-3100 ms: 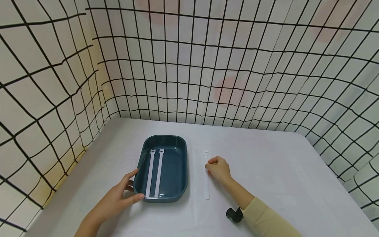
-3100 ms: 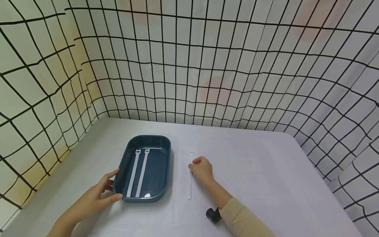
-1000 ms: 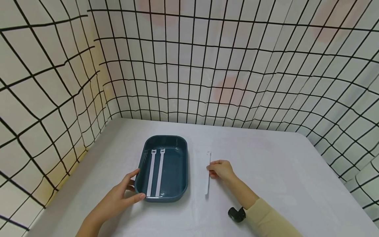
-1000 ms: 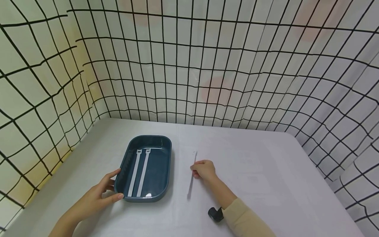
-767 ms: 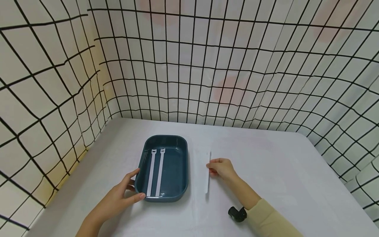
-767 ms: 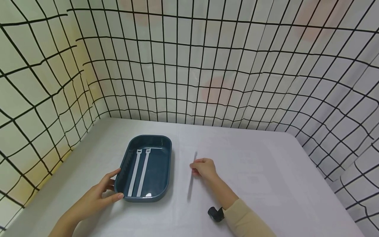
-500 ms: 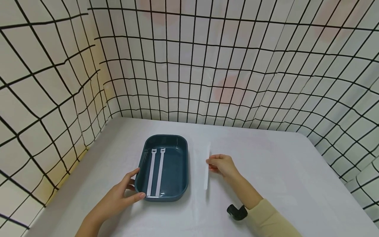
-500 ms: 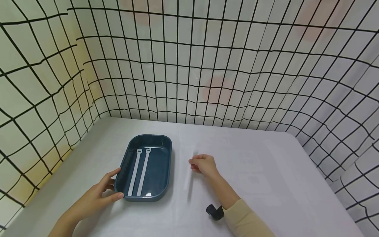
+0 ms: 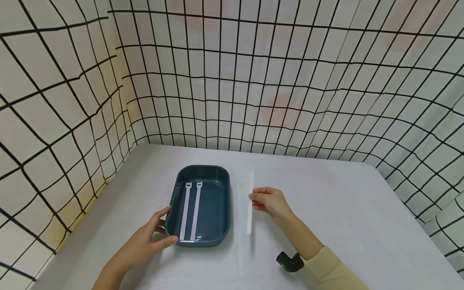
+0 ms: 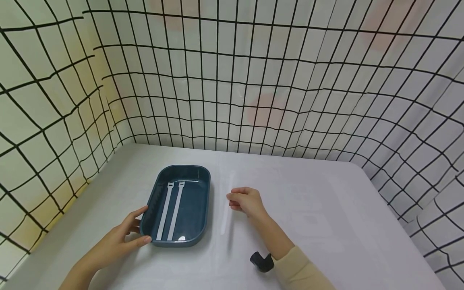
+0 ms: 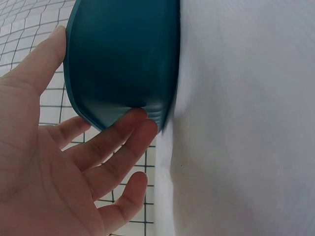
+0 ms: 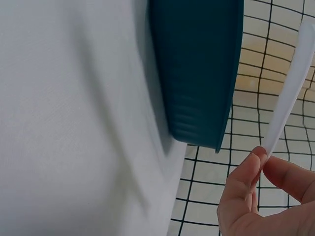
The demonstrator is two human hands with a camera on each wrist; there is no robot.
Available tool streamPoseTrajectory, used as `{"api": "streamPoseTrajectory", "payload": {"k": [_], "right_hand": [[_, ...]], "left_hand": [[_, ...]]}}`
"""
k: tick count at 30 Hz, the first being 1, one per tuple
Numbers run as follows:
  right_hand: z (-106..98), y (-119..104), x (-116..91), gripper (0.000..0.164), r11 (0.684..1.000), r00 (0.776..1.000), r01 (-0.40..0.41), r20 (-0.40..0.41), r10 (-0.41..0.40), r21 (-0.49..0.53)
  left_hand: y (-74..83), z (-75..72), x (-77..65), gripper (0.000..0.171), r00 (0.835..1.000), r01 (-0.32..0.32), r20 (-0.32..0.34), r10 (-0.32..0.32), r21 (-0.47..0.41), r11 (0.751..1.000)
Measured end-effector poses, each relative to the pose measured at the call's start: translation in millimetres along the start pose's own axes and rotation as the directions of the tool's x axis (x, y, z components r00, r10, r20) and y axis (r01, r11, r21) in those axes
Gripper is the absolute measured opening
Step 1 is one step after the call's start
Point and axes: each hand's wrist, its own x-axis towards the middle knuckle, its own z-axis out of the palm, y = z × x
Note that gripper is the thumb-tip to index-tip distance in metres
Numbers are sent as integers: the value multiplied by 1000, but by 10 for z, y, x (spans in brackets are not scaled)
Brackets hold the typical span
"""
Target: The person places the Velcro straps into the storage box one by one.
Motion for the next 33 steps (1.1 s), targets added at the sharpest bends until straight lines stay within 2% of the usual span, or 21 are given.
{"api": "streamPoseTrajectory", "payload": {"k": [8, 17, 22, 33], "right_hand": [[76, -69, -100, 32, 1000, 999, 22, 24, -22, -10], [193, -110, -153, 26, 999, 998, 46, 47, -45, -27], [285, -100, -147, 26, 998, 996, 68, 64, -67, -15], [461, 3, -80, 23, 998, 993, 53, 106, -54, 16]], "left_hand": [[-10, 8, 3, 83, 1000, 10, 0, -10, 8, 1000], [-17, 11, 10, 84, 1000, 16, -2, -16, 5, 1000], [-19, 7, 14, 84, 1000, 20, -4, -20, 12, 1000], [-14, 15, 27, 85, 1000, 31, 0, -31, 12, 999]]}}
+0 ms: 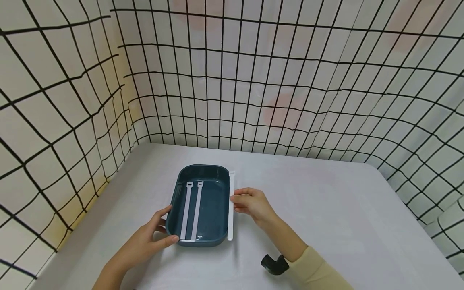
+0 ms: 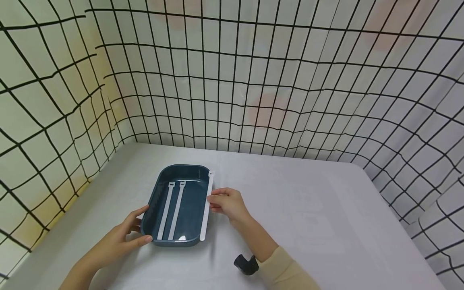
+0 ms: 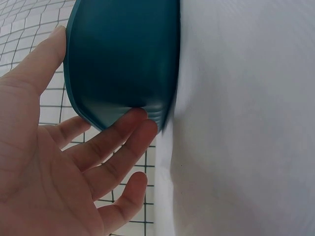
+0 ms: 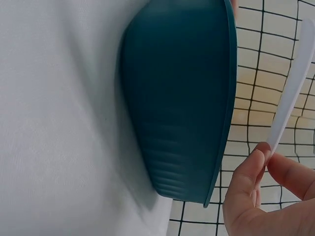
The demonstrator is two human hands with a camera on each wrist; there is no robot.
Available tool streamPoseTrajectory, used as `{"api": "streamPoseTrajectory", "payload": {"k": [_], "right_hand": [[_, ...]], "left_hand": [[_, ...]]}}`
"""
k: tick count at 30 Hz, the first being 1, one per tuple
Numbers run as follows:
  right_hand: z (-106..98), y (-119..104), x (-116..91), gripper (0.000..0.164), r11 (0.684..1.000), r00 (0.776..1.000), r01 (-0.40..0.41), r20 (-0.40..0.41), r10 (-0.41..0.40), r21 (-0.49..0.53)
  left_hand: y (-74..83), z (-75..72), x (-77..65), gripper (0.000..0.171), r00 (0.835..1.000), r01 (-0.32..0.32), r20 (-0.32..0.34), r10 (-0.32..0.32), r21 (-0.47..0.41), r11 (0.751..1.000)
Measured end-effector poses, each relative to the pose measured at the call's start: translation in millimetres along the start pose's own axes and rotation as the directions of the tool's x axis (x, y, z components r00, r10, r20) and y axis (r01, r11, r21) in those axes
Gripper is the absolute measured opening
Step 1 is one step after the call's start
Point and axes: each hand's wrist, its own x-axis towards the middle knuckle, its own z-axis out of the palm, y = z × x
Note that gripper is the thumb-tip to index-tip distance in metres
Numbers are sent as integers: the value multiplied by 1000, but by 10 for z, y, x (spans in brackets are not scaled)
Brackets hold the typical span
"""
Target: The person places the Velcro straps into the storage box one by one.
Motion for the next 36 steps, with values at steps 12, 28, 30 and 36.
{"api": "streamPoseTrajectory", "payload": {"k": [12, 28, 30, 36], "right_hand": [[139, 46, 82, 23, 1000, 999, -3, 35, 2, 8], [315, 15, 186, 25, 1000, 999, 9, 42, -9, 0], [337, -14, 160, 25, 1000, 999, 25, 40, -24, -2], [401, -18, 136, 25, 998, 997, 68, 28, -67, -10]], "left_hand": [[22, -7, -5, 85, 1000, 24, 8, -24, -2, 1000], [29, -6, -6, 87, 999, 35, 6, -35, 10, 999], [25, -6, -5, 87, 999, 32, 4, -32, 15, 999], [19, 3, 4, 88, 1000, 31, -1, -31, 15, 999]]}}
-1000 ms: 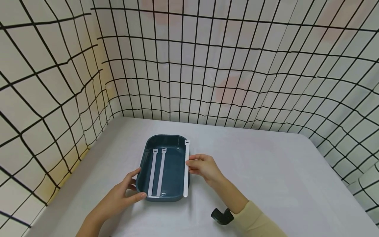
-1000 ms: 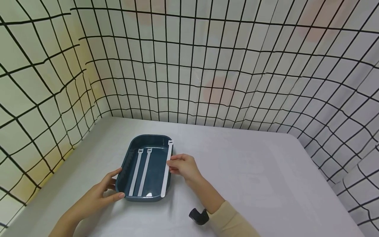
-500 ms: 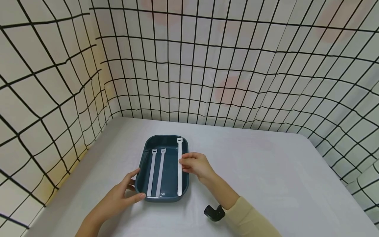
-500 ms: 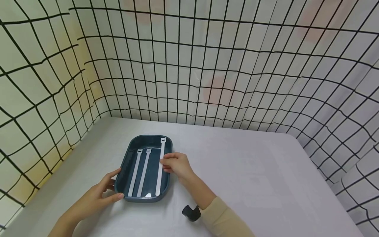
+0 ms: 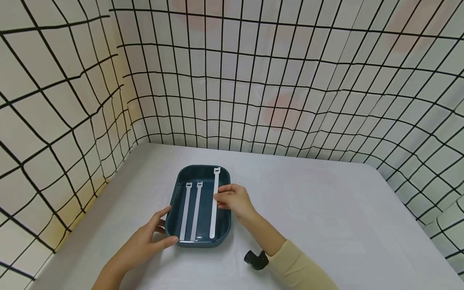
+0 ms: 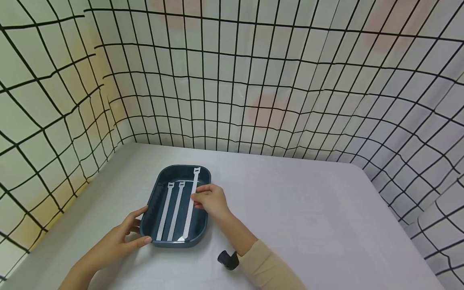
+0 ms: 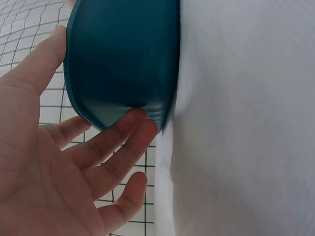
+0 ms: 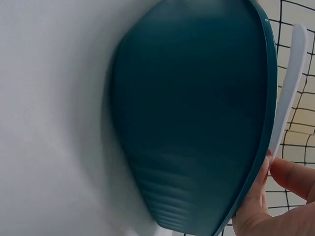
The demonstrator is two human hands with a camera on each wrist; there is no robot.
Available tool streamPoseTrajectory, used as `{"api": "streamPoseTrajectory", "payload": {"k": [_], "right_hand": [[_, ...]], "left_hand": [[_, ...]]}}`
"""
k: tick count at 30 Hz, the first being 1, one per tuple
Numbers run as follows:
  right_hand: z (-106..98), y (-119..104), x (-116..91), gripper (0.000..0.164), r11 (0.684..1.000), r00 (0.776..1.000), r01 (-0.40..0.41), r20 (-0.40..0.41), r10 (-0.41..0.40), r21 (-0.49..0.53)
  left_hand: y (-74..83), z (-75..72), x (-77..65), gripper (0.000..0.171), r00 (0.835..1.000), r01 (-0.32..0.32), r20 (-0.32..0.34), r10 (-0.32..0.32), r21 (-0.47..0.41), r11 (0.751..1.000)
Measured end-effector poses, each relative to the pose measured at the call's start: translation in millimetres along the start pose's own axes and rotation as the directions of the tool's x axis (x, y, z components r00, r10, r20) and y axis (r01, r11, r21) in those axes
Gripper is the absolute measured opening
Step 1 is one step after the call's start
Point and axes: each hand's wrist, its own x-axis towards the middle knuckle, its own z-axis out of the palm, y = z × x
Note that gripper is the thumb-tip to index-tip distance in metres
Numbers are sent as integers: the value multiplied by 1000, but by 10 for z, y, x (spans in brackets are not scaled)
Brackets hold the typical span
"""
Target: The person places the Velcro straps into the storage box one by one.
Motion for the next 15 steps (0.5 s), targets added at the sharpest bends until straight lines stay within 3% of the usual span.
{"api": "streamPoseTrajectory", "payload": {"k": [15], "right_hand": [[137, 85, 69, 23, 997, 999, 39, 3, -39, -60]], "left_hand": [[-13, -2, -2, 87, 1000, -5, 6, 5, -12, 1000]]}}
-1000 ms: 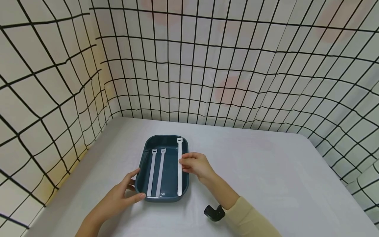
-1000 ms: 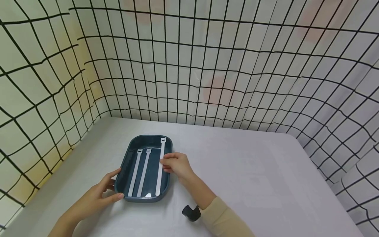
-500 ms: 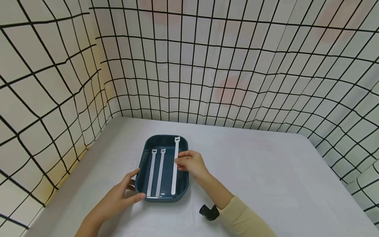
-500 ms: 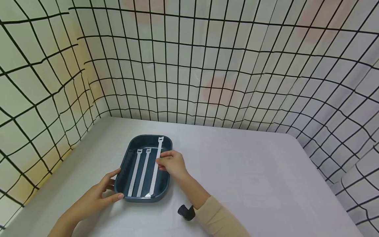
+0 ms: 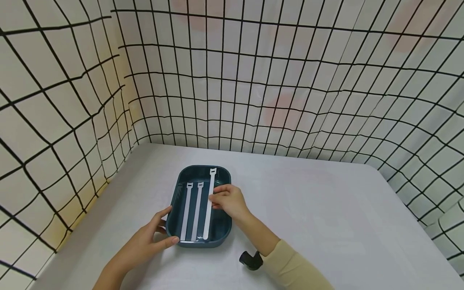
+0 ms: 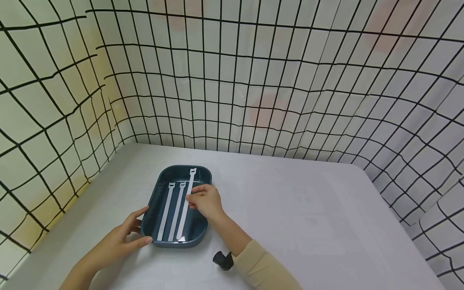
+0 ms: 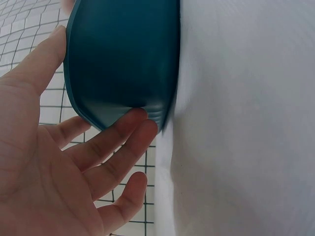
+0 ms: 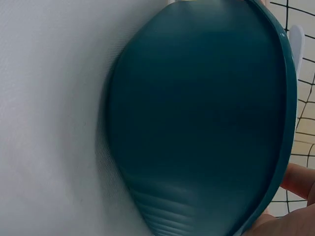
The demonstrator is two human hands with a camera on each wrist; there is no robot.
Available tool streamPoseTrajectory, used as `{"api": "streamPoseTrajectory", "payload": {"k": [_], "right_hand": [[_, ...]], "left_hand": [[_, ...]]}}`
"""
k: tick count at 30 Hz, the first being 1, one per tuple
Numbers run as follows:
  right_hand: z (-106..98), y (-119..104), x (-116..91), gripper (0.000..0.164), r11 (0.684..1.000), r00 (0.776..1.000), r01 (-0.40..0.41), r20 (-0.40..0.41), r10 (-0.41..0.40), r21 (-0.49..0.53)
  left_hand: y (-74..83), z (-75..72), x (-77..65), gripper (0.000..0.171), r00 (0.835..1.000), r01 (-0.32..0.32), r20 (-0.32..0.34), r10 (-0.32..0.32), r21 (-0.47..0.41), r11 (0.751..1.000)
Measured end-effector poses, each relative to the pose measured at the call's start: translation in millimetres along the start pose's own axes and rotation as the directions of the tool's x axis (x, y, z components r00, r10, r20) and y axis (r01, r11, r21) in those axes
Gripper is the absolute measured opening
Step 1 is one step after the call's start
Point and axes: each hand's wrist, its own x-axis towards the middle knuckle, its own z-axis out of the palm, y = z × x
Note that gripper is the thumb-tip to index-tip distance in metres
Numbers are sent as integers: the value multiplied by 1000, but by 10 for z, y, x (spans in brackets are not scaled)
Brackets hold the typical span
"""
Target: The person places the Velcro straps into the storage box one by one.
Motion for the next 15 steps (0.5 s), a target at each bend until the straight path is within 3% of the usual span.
{"api": "streamPoseTrajectory", "payload": {"k": [15], "right_hand": [[99, 20, 40, 21, 999, 999, 42, -4, -43, -24]], "left_hand": [[23, 8, 7, 87, 999, 40, -8, -39, 6, 999]]}}
